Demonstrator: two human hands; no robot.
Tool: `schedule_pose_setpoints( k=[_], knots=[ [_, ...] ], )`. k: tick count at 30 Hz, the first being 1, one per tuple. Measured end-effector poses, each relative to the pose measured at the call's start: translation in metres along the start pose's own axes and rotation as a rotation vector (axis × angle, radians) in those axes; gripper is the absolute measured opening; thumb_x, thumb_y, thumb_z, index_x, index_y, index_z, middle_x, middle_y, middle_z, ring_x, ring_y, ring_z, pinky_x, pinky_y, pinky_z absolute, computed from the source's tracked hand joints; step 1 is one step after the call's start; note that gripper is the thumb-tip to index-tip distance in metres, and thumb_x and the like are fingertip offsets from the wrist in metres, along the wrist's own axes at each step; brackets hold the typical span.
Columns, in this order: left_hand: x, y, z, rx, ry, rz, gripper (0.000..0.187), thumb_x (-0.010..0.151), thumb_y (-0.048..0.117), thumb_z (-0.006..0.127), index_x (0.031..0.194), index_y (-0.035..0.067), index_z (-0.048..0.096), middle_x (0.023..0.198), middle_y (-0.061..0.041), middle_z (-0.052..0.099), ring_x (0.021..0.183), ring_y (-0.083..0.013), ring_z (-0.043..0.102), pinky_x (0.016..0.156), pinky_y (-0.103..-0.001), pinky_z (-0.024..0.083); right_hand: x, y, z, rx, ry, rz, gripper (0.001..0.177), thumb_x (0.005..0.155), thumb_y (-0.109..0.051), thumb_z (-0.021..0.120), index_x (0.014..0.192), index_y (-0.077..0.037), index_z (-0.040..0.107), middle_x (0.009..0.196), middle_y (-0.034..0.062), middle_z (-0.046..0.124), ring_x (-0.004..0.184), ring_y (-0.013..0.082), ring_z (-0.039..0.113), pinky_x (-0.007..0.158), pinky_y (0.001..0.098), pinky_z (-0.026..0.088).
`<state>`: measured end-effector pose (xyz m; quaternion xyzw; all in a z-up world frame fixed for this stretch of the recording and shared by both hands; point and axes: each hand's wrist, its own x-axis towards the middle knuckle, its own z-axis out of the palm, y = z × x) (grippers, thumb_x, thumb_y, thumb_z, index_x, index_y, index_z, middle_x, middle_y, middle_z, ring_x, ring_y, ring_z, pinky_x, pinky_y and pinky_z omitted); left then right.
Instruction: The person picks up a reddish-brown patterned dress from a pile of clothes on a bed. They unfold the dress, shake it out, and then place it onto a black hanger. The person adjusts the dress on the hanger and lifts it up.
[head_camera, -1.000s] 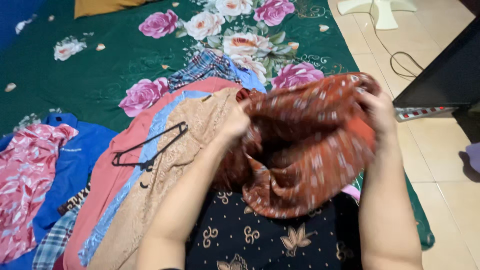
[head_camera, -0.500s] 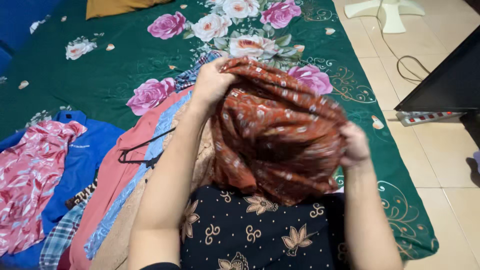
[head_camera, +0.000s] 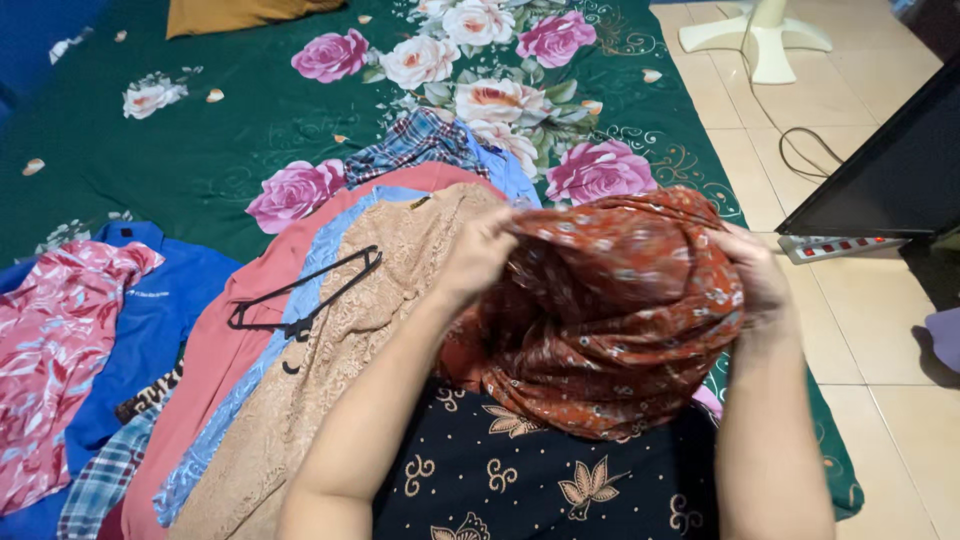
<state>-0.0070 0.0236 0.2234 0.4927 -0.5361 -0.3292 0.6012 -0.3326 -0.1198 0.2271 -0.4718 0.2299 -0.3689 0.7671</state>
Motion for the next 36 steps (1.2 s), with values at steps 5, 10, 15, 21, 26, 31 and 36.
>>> schedule_pose_setpoints(
  k=[5,10,15,21,26,31,36],
  knots=[
    [0.019,0.029,-0.012,-0.153,-0.014,-0.024,0.022,0.097,0.002,0.059,0.111,0.000,0.076,0.098,0.001,0.076,0.085,-0.0064,0.065,0.080,-0.025,0.052,0.004,0.017,0.029,-1.096,0.554,-0.634,0.032,0.097,-0.012,0.072,0.124,0.003,0.066,0.117,0.0197,0.069,0.099,0.0298,0.067,0.088,0.0423,0.054],
    [0.034,0.046,0.011,-0.297,-0.065,-0.139,0.020,0.095,0.006,0.060,0.107,0.000,0.076,0.091,-0.001,0.075,0.077,-0.0067,0.065,0.070,-0.026,0.054,-0.035,0.080,0.127,-1.138,0.168,-0.811,0.049,0.083,-0.028,0.082,0.116,0.003,0.064,0.108,0.0201,0.068,0.100,0.0347,0.067,0.086,0.0407,0.051],
    [0.032,0.078,-0.009,0.426,0.035,0.127,0.016,0.092,0.017,0.073,0.095,0.002,0.077,0.082,-0.004,0.070,0.072,-0.0134,0.064,0.069,-0.031,0.052,-0.014,0.065,0.108,-0.717,0.191,-0.416,0.018,0.099,-0.013,0.066,0.110,-0.001,0.072,0.094,0.0002,0.069,0.088,0.0098,0.060,0.079,0.0259,0.050],
    [0.032,0.133,-0.022,0.607,0.114,0.447,0.019,0.090,0.028,0.075,0.093,0.009,0.078,0.083,-0.002,0.064,0.074,-0.0162,0.061,0.067,-0.032,0.050,-0.033,-0.030,0.106,-0.618,0.140,-0.527,0.014,0.108,-0.012,0.061,0.107,-0.001,0.070,0.089,-0.0050,0.065,0.083,0.0035,0.055,0.075,0.0198,0.046],
    [0.055,0.139,-0.012,0.127,-0.045,-0.040,0.044,0.107,0.033,0.067,0.090,-0.008,0.067,0.083,-0.006,0.057,0.077,-0.0145,0.044,0.069,-0.036,0.040,-0.027,-0.083,0.124,-0.772,0.284,-0.585,0.012,0.108,-0.010,0.063,0.106,-0.001,0.071,0.087,-0.0084,0.062,0.082,0.0020,0.051,0.073,0.0199,0.043],
    [0.083,0.132,0.001,-0.191,-0.061,-0.025,0.050,0.102,0.046,0.059,0.117,0.001,0.076,0.110,-0.004,0.075,0.094,-0.0081,0.061,0.087,-0.027,0.052,-0.015,-0.086,0.133,-0.996,0.491,-0.877,0.011,0.114,-0.007,0.063,0.111,0.002,0.068,0.100,0.0078,0.061,0.085,0.0095,0.057,0.075,0.0229,0.046],
    [0.096,0.130,0.022,-0.174,-0.059,-0.108,0.049,0.096,0.047,0.062,0.118,0.005,0.075,0.114,-0.002,0.075,0.103,-0.0070,0.064,0.091,-0.023,0.047,-0.033,-0.013,0.175,-0.999,0.170,-0.825,0.034,0.087,-0.012,0.078,0.115,0.000,0.063,0.106,0.0144,0.069,0.095,0.0232,0.070,0.083,0.0326,0.057]
  ],
)
